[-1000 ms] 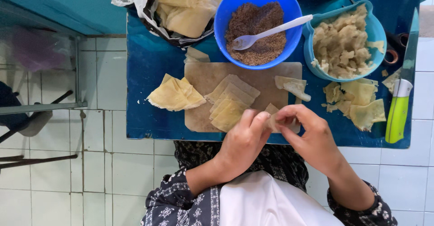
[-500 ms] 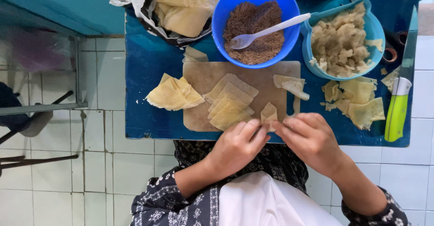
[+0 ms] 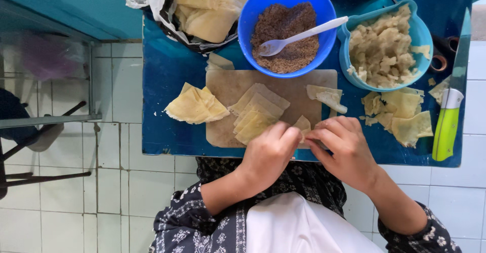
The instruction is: The person folds thin pastry sheets into triangular parcels on a cutting board, spooning brown filling from a blue bowl onto each sheet with a plastic spoon and folding the wrapper over the filling. Folded parcels accumulate on the board as the person works through a stack of wrappers.
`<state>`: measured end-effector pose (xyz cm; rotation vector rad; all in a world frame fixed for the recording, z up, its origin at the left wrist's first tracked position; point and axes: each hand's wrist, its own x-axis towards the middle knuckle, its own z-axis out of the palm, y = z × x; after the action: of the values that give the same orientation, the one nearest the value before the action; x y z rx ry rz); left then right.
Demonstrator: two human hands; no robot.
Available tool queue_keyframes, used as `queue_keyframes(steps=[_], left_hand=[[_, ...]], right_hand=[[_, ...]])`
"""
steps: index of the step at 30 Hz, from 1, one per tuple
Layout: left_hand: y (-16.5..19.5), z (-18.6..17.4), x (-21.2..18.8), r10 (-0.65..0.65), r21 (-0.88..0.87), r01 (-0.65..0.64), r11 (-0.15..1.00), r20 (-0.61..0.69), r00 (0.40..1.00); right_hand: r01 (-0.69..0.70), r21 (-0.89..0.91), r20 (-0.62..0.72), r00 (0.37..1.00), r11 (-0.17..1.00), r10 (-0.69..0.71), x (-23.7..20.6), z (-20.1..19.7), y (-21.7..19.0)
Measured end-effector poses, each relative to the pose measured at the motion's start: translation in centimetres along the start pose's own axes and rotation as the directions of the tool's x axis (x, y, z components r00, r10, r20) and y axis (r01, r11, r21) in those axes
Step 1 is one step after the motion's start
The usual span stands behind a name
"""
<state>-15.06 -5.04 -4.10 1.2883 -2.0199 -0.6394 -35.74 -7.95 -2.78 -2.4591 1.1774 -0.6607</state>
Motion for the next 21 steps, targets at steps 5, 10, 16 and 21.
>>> queue_keyframes(steps=[5, 10, 16, 21], left_hand=[[-0.8, -1.4, 0.0, 0.249, 0.218, -0.26, 0.941, 0.075, 0.966], [-1.0, -1.5, 0.4, 0.215, 0.194, -0.237, 0.952, 0.127, 0.968], [-0.9, -0.6, 1.3, -0.022, 0.044, 0.017, 0.999, 0.126, 0.992], [-0.6, -1.0, 1.1, 0.055, -0.002, -0.055, 0.998, 0.061, 0.997]], right_hand=[[-0.138, 0.014, 0.114, 0.984, 0.99, 0.136, 0.4, 0.0, 0.2], [0.119, 0.011, 0.036, 0.992, 0.993, -0.12, 0.7, -0.4, -0.1], [0.012, 0.054, 0.046, 0.999, 0.998, -0.015, 1.2, -0.3, 0.0], [-0.144, 0.148, 0.128, 0.984, 0.979, 0.125, 1.5, -0.2, 0.7]])
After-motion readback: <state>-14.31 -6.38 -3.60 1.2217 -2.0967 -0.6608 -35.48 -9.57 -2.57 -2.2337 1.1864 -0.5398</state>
